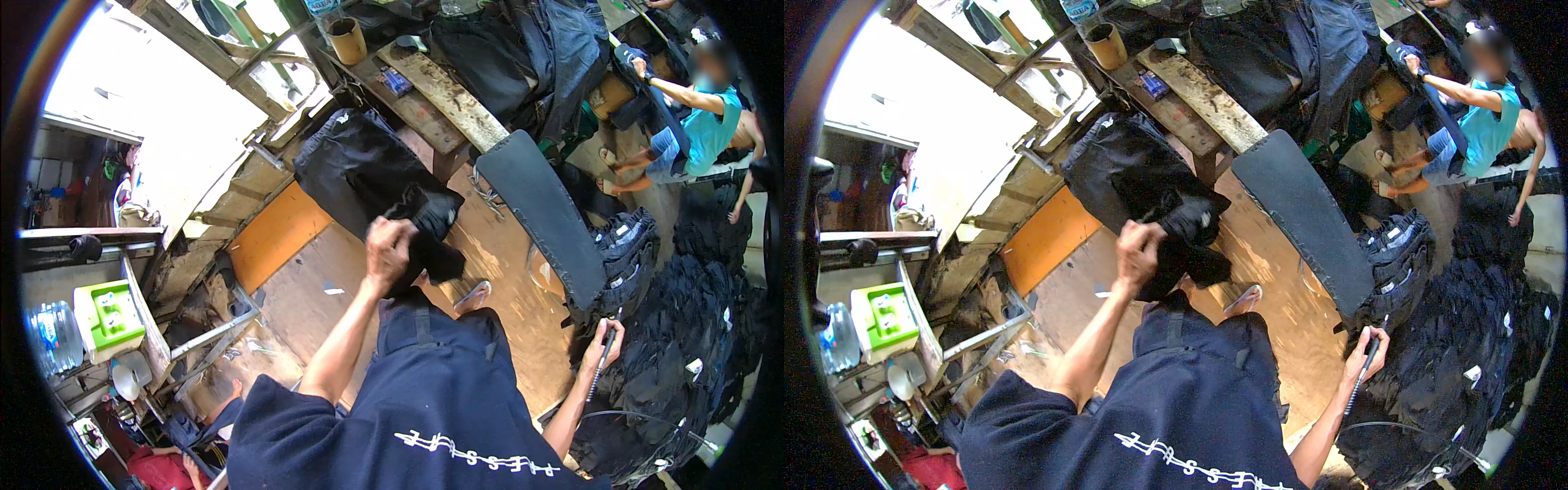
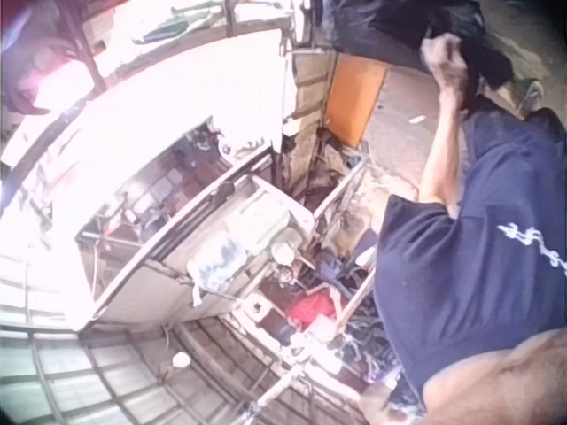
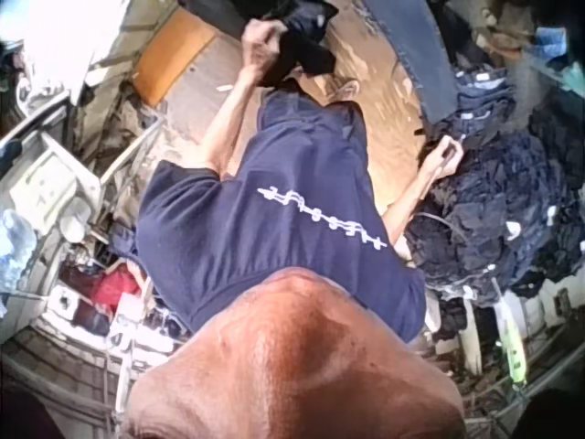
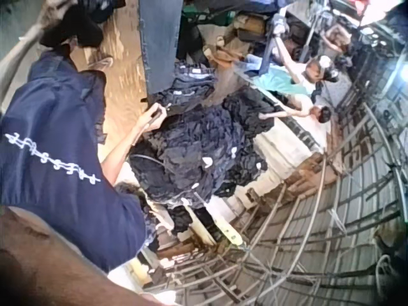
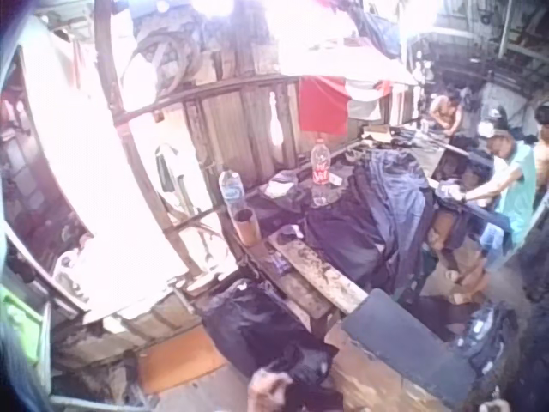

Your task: The person uses a handheld electric trimmer to remove loose threads and excess fabric from the edges and seams of black garments. They repeatedly pick up garments from a pile, trim specific areas, and place them back down.

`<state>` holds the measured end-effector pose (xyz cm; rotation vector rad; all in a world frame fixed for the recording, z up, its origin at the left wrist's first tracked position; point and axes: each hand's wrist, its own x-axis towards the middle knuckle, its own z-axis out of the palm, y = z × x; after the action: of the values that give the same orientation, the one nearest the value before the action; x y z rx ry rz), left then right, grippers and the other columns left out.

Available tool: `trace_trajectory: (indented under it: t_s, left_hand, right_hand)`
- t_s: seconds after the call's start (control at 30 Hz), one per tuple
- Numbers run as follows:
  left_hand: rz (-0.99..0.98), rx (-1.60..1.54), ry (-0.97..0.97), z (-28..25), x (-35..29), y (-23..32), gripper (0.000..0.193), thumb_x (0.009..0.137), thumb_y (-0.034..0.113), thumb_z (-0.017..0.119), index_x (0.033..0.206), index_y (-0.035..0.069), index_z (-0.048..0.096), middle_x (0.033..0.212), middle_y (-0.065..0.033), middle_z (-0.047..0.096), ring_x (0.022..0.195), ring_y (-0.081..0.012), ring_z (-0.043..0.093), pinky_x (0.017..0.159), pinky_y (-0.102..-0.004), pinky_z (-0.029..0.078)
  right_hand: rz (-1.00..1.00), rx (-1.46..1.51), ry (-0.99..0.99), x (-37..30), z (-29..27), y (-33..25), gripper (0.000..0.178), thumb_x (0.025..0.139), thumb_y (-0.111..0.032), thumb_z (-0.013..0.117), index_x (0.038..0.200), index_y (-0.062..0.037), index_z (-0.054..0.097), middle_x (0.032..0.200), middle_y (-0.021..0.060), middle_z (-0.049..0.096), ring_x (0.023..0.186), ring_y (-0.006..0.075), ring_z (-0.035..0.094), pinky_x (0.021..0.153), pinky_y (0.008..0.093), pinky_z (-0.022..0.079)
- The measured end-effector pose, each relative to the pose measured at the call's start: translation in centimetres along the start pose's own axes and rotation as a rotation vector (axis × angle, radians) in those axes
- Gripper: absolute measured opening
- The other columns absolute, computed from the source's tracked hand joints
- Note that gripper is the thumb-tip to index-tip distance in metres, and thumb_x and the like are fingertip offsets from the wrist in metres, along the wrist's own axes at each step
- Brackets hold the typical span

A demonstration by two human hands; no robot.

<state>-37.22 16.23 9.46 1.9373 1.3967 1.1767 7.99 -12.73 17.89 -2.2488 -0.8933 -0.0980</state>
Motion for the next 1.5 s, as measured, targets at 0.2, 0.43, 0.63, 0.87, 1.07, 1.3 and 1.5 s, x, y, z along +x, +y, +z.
trace_trajectory:
  t_s: [0.2,0.43,0.63,0.87,1.07,1.3,1.5]
  left_hand:
    - [0.058,0.167,0.221,-9.6,15.6,-11.0,0.012,0.101,0.011,0.076,0.096,0.001,0.080,0.103,-0.0151,0.082,0.097,-0.0332,0.075,0.089,-0.0434,0.058]
    - [-0.306,0.507,-0.037,-12.5,22.5,-28.3,0.089,0.107,0.058,0.064,0.167,-0.003,0.040,0.159,-0.0350,0.054,0.151,-0.0478,0.051,0.128,-0.0491,0.039]
    - [-0.374,0.210,-0.748,1.2,4.6,-25.0,0.057,0.100,0.034,0.077,0.139,-0.006,0.070,0.143,-0.0294,0.069,0.139,-0.0426,0.064,0.117,-0.0469,0.052]
    - [-0.354,-0.161,-1.363,15.5,-3.5,-1.5,0.051,0.102,0.021,0.079,0.145,-0.002,0.067,0.138,-0.0247,0.074,0.123,-0.0258,0.075,0.104,-0.0381,0.058]
    - [0.089,-0.112,-1.181,22.2,2.4,19.2,0.027,0.100,0.008,0.075,0.126,0.000,0.076,0.119,-0.0176,0.080,0.112,-0.0365,0.077,0.100,-0.0425,0.059]
    - [0.333,-0.083,-1.114,35.9,7.4,30.5,0.023,0.100,0.009,0.075,0.121,0.000,0.075,0.115,-0.0214,0.077,0.107,-0.0433,0.072,0.095,-0.0481,0.056]
    - [0.392,-0.269,-1.220,53.2,3.1,39.2,0.099,0.085,0.022,0.093,0.166,0.005,0.039,0.161,-0.0272,0.051,0.145,-0.0435,0.055,0.115,-0.0485,0.052]
  right_hand:
    - [0.040,-0.002,-0.004,-1.5,0.5,-4.0,0.017,0.102,-0.011,0.078,0.111,0.0007,0.069,0.101,0.0115,0.075,0.095,0.0231,0.070,0.093,0.0388,0.057]
    - [0.115,0.014,-0.078,-4.3,0.7,-4.0,0.017,0.100,-0.012,0.079,0.108,-0.0010,0.068,0.097,0.0094,0.071,0.094,0.0211,0.068,0.092,0.0388,0.055]
    - [0.385,0.108,0.049,-5.9,0.5,-0.5,0.018,0.106,-0.016,0.076,0.114,-0.0001,0.073,0.103,0.0063,0.072,0.096,0.0147,0.066,0.087,0.0322,0.053]
    - [0.421,0.200,0.372,1.2,-0.1,12.0,0.026,0.110,-0.025,0.070,0.117,-0.0001,0.072,0.100,0.0051,0.072,0.098,0.0129,0.064,0.087,0.0305,0.053]
    - [0.255,0.116,0.499,16.3,7.0,23.7,0.067,0.076,-0.027,0.103,0.125,-0.0019,0.066,0.123,0.0162,0.072,0.111,0.0319,0.070,0.098,0.0426,0.056]
    - [0.244,0.109,0.488,22.6,8.8,31.4,0.051,0.074,0.004,0.088,0.120,-0.0034,0.066,0.113,0.0176,0.072,0.105,0.0375,0.072,0.094,0.0446,0.058]
    - [0.225,0.096,0.414,17.3,-1.3,27.7,0.046,0.078,0.001,0.092,0.116,-0.0035,0.067,0.110,0.0151,0.072,0.104,0.0348,0.072,0.095,0.0424,0.057]
